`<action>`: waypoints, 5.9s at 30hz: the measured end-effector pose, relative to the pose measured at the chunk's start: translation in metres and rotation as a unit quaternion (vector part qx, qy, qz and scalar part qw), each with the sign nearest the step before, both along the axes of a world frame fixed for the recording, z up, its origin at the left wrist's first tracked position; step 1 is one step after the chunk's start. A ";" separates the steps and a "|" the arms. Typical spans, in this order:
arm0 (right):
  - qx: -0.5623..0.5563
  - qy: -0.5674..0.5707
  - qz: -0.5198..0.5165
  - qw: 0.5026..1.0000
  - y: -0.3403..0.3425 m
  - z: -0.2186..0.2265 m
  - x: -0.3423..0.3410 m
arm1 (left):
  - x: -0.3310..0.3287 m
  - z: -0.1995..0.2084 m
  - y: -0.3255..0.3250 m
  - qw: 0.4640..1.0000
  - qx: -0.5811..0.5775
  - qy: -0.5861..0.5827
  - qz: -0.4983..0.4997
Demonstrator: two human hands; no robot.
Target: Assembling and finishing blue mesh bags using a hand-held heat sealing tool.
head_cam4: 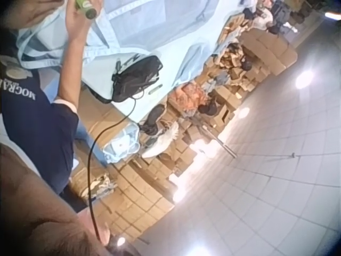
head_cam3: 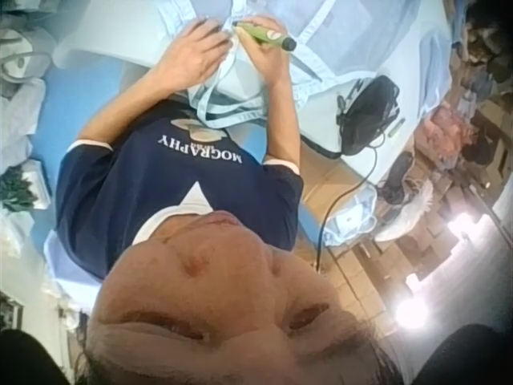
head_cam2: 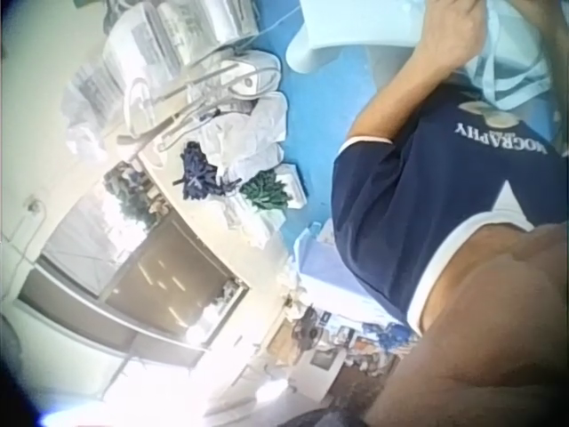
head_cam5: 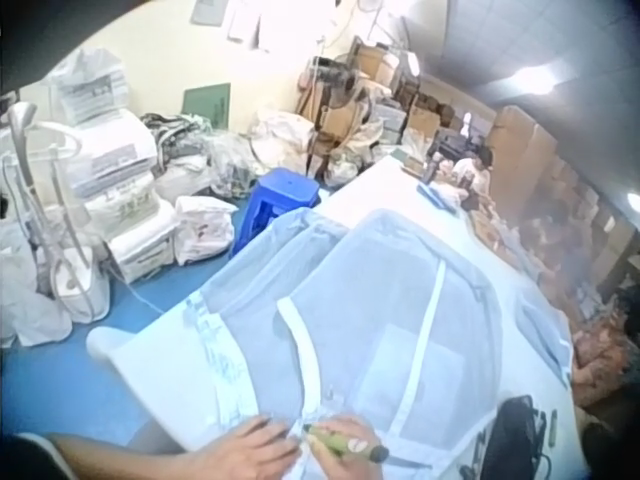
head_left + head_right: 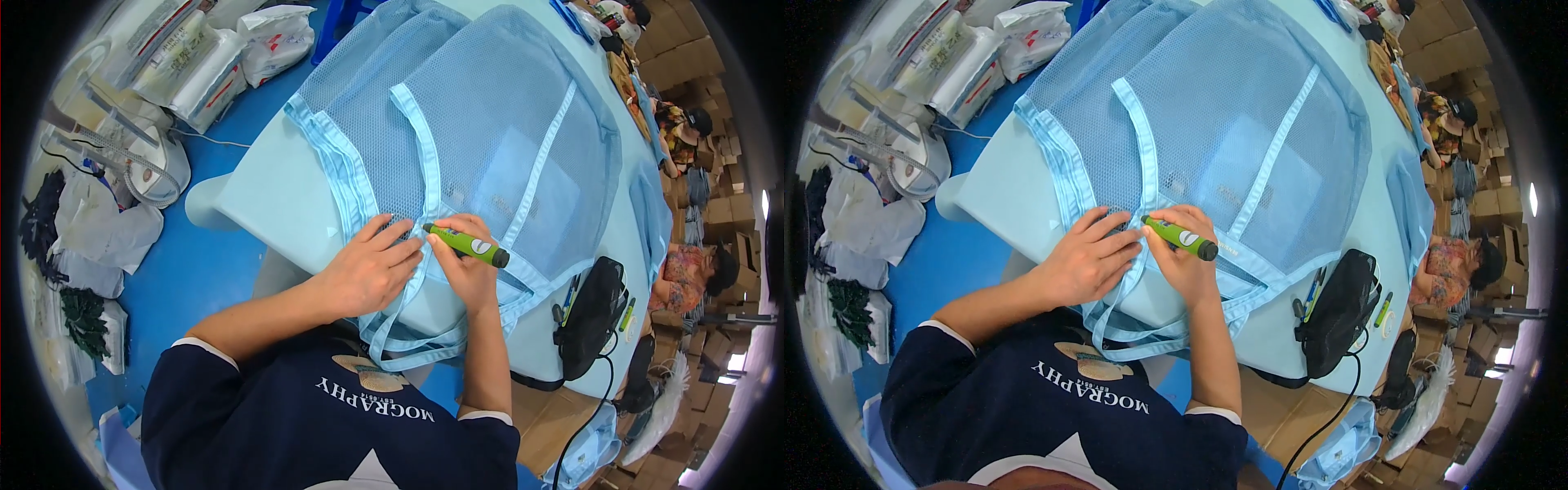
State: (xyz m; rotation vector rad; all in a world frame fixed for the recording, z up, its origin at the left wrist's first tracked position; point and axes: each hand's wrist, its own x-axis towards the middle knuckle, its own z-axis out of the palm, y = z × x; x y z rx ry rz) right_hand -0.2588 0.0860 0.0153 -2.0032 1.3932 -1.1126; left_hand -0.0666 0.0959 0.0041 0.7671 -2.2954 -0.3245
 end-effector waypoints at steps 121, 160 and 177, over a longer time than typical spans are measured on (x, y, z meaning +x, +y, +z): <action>0.061 -0.180 -0.073 0.979 0.032 0.004 -0.009 | 0.006 0.005 0.014 0.986 -0.001 -0.030 -0.167; 0.060 -0.102 -0.074 0.990 0.023 0.001 -0.004 | 0.001 0.005 0.013 0.989 0.018 -0.025 -0.143; 0.054 -0.098 -0.073 0.991 0.022 -0.004 -0.004 | 0.004 0.003 0.013 0.988 0.020 -0.026 -0.148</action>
